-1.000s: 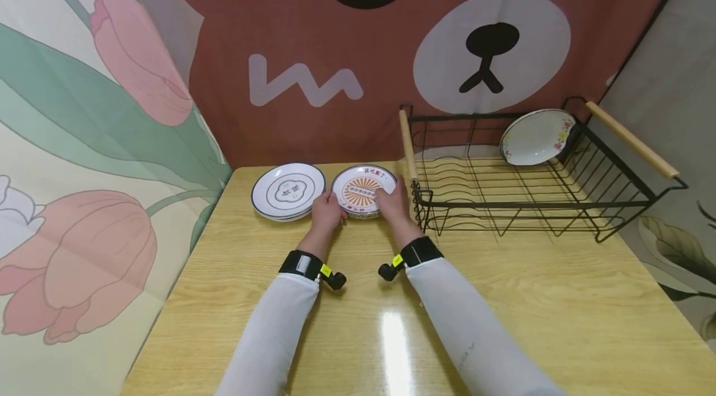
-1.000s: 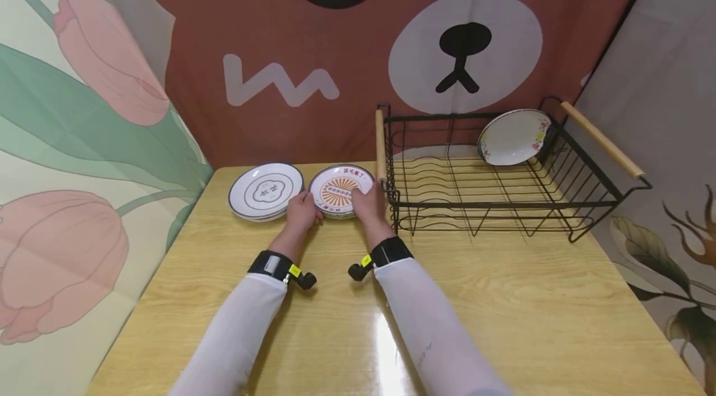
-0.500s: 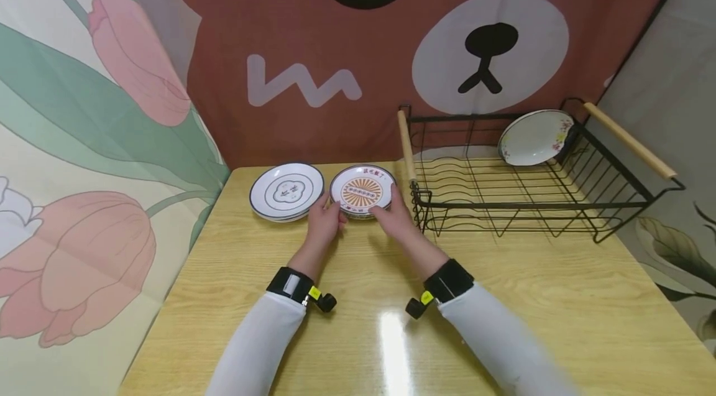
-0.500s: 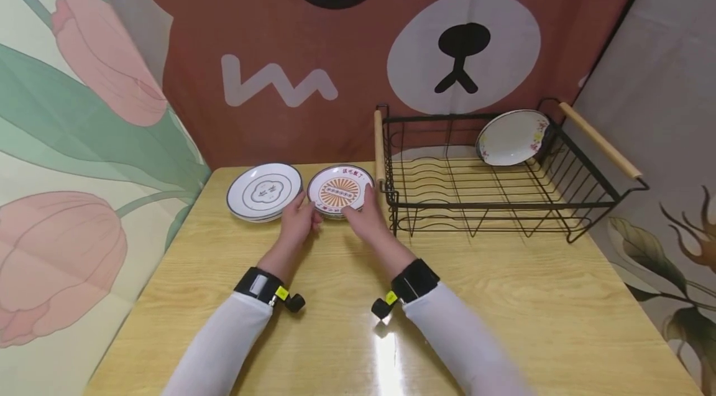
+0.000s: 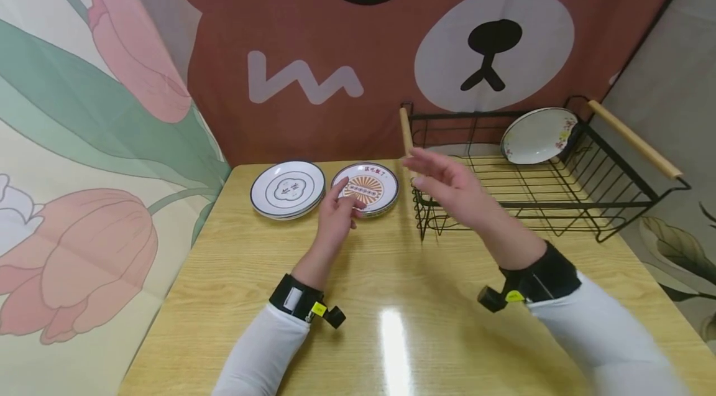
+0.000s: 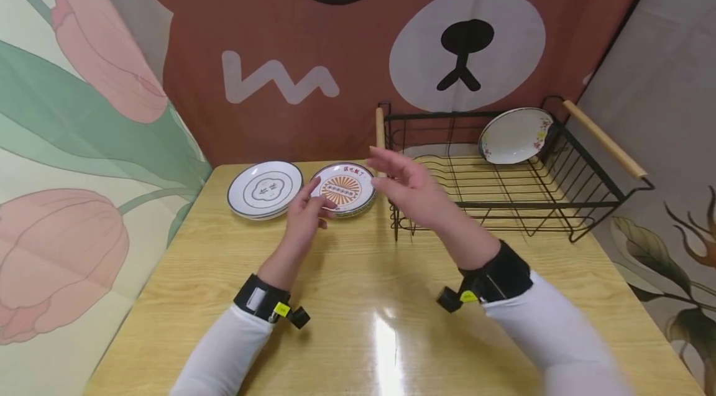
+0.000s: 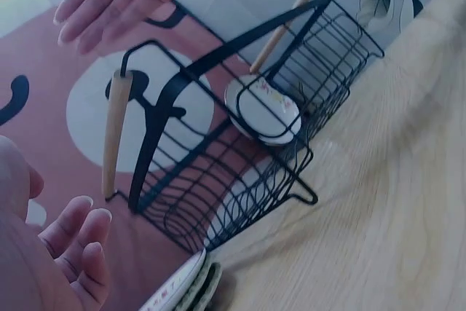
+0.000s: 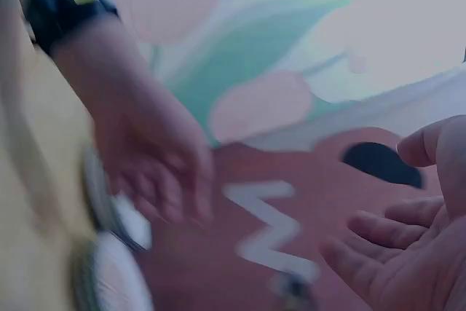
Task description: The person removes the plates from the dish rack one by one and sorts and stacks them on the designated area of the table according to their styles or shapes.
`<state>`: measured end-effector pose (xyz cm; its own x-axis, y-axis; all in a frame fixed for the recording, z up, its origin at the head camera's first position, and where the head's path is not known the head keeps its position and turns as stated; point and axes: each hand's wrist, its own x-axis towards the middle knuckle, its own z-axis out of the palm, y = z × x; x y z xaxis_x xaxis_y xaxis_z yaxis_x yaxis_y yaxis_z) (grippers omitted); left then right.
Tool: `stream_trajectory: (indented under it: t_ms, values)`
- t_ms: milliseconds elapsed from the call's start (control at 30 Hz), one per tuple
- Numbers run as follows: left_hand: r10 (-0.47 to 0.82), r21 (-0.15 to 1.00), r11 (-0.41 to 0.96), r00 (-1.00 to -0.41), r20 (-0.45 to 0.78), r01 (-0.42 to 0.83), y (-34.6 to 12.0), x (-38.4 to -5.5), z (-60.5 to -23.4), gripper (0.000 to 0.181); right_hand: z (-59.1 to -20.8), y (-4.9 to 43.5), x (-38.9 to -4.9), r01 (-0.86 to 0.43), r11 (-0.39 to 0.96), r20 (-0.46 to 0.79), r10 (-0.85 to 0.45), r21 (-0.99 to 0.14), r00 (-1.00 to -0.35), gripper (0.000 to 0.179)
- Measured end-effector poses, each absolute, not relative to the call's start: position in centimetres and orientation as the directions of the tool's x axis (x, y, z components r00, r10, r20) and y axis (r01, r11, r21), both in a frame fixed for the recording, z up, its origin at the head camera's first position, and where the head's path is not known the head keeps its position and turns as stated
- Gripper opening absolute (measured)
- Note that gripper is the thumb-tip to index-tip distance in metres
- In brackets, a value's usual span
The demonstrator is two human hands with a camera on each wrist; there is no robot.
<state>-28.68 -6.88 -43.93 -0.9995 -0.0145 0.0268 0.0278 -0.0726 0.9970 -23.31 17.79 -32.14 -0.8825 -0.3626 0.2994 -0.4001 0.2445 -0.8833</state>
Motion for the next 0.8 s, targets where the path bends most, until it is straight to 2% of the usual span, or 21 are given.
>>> stream_trajectory:
  t_ms: [267, 533, 800]
  values:
    - [-0.006, 0.996, -0.084, -1.0, 0.03, 0.03, -6.6, -28.0, -44.1, 0.057, -25.7, 23.2, -26.5, -0.483, 0.39, 0.434, -0.21, -0.784, -0.876, 0.041]
    - [-0.001, 0.996, -0.085, -1.0, 0.015, 0.015, -6.9, -27.9, -44.6, 0.061, -21.6, 29.3, -31.7, -0.325, 0.594, 0.312, -0.129, -0.736, -0.941, 0.04]
    - [-0.003, 0.996, -0.084, -1.0, -0.006, -0.006, -7.1, -27.9, -44.8, 0.056, -19.0, 34.2, -36.1, -0.18, 0.794, 0.225, -0.056, -0.581, -0.973, 0.052]
